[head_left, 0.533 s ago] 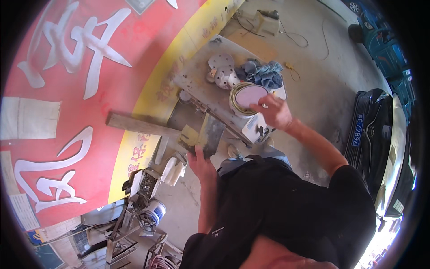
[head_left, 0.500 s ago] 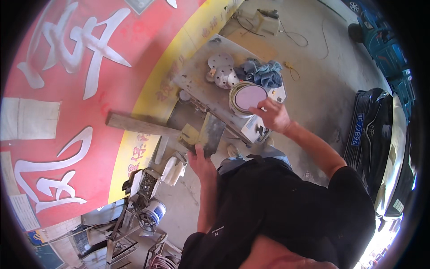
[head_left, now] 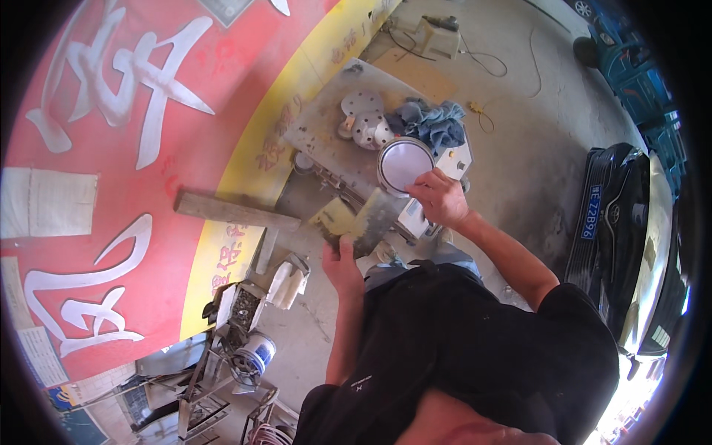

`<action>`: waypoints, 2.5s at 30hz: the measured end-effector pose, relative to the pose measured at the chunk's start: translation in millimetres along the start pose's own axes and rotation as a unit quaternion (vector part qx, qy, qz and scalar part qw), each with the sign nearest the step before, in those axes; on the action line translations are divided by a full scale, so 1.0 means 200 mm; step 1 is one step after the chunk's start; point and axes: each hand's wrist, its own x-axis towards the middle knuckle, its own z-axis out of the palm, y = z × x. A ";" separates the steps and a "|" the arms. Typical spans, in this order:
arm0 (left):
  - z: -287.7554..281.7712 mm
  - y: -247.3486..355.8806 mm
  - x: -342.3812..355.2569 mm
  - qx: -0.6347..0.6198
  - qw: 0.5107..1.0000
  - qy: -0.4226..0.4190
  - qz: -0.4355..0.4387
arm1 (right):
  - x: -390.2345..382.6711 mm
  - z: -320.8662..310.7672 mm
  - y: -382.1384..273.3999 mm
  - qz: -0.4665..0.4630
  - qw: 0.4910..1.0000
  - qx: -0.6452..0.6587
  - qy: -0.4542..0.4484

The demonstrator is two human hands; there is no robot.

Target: The person applies yellow body filler to a car hood using a putty knife, spreading it across the surface in smooth strokes. They periodically reload the knife from a container and continue smoothing the filler over the hood.

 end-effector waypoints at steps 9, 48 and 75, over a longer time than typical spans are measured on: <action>0.22 0.16 0.22 0.382 0.811 -0.326 0.299 | 0.16 0.00 0.17 0.007 0.998 -0.055 -0.024; 0.26 -0.10 0.51 0.399 0.778 -0.412 0.256 | 0.62 0.28 0.35 0.203 0.947 -0.114 -0.224; -0.01 -0.02 0.40 0.319 0.866 -0.305 0.237 | 0.54 0.24 0.08 0.036 0.977 -0.066 -0.198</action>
